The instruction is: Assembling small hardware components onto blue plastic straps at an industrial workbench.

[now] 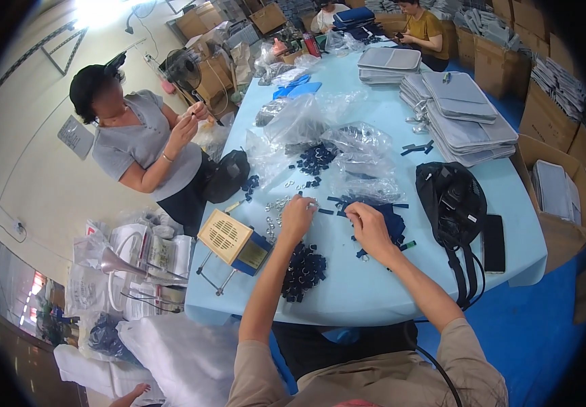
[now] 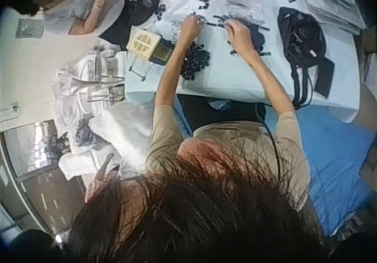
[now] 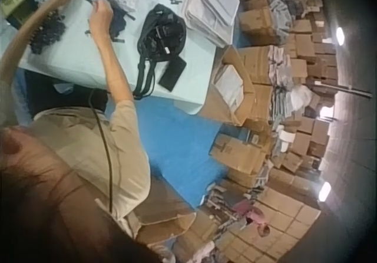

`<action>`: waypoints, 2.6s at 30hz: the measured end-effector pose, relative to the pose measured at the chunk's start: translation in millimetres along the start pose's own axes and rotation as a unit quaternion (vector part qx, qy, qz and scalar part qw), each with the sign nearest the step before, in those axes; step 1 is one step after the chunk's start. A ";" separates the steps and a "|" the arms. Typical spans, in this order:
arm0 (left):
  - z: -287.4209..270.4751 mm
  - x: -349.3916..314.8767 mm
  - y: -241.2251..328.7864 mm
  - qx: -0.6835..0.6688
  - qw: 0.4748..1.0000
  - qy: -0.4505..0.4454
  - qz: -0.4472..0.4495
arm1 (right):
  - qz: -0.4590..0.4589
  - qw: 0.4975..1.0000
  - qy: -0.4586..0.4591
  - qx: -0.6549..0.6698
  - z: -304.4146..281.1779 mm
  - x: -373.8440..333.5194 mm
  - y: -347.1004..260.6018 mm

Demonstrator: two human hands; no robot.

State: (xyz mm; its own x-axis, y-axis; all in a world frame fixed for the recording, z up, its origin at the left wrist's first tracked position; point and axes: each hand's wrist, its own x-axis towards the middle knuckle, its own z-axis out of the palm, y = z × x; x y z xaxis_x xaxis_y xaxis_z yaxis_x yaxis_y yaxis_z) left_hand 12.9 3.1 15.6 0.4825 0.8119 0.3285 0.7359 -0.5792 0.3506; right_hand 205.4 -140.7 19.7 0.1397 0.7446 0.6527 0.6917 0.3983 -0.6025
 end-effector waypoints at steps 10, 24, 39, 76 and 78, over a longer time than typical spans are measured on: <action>3.0 9.9 4.1 0.014 0.999 -0.033 0.025 | 0.251 0.908 -0.030 0.334 8.1 -2.2 2.1; -23.3 -12.6 24.5 -0.188 0.978 -0.052 -0.076 | 0.266 0.886 -0.047 0.377 8.9 -6.0 1.1; -35.7 -92.9 63.7 -0.796 0.518 -0.125 -0.288 | 0.151 0.898 -0.040 0.412 8.2 -10.4 -24.6; -62.0 -128.4 72.7 -0.584 0.789 0.017 -0.189 | 0.115 0.876 -0.192 0.427 0.7 -17.2 -37.9; -62.0 -129.0 74.1 -0.584 0.787 0.017 -0.201 | 0.122 0.873 -0.201 0.427 0.2 -16.3 -38.8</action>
State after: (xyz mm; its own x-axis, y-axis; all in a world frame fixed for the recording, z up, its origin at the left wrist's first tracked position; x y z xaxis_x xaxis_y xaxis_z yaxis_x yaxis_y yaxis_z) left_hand -24.3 -149.0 53.6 0.2952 0.9554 0.0022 -0.1210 0.0351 0.9920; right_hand 176.1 -168.2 32.3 -0.1706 0.9224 0.3466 -0.1281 0.3280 -0.9359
